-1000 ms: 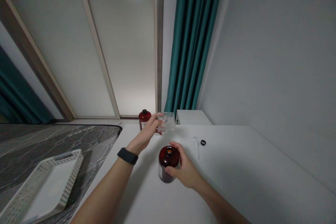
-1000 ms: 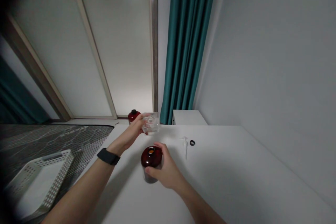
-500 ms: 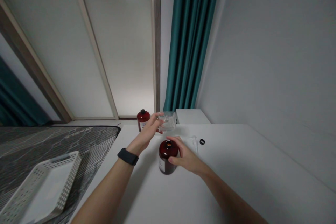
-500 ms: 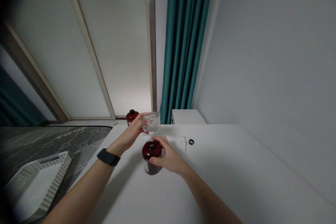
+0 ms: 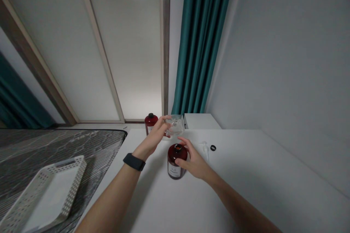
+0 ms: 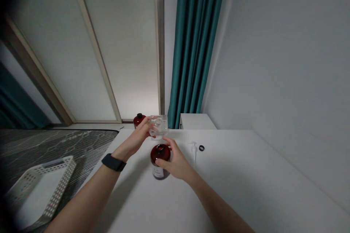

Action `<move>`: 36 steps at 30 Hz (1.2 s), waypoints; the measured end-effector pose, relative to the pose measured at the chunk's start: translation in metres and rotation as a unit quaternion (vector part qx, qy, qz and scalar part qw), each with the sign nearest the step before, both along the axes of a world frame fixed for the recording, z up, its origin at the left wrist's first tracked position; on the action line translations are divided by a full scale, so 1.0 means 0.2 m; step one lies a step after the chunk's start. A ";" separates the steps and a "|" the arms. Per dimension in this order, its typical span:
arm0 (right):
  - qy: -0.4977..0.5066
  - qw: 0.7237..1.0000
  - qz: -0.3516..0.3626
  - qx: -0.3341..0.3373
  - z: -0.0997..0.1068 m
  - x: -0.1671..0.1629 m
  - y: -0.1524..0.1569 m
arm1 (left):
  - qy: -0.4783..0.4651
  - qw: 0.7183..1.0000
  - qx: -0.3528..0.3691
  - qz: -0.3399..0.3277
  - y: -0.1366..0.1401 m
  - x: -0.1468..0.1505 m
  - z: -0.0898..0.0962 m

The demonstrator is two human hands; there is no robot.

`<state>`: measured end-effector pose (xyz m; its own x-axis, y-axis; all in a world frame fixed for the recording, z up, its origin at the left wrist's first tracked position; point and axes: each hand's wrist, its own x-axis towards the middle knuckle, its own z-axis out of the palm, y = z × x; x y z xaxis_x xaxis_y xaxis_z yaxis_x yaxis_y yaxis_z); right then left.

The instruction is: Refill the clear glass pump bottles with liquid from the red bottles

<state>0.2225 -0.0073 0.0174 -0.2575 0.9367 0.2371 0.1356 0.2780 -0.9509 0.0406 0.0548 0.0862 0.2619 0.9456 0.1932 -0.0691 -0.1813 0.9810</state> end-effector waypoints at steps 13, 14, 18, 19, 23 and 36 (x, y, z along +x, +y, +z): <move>0.078 0.989 0.124 -0.013 -0.01 0.04 0.06 | -0.004 1.000 0.001 0.001 0.02 -0.04 0.00; 0.075 0.989 0.124 -0.014 -0.01 0.04 0.05 | -0.006 1.000 0.003 0.002 0.02 -0.04 0.00; 0.062 0.992 0.108 -0.009 -0.01 0.07 0.07 | -0.001 1.000 0.008 -0.001 0.01 -0.05 0.01; 0.064 0.994 0.088 -0.001 -0.01 0.08 0.08 | 0.006 1.000 0.006 -0.002 0.01 -0.05 0.02; 0.101 0.994 -0.027 0.028 0.03 0.10 0.17 | 0.033 0.999 0.004 -0.024 0.00 -0.06 0.03; 0.081 0.995 0.054 -0.018 0.15 0.05 0.28 | 0.083 0.990 0.004 -0.112 0.02 -0.11 0.01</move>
<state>0.2324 0.0482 0.0479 -0.3173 0.9148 0.2498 -0.0494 0.2472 -0.9677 0.0194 0.0587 0.0875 0.4945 0.8582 0.1374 0.0536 -0.1879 0.9807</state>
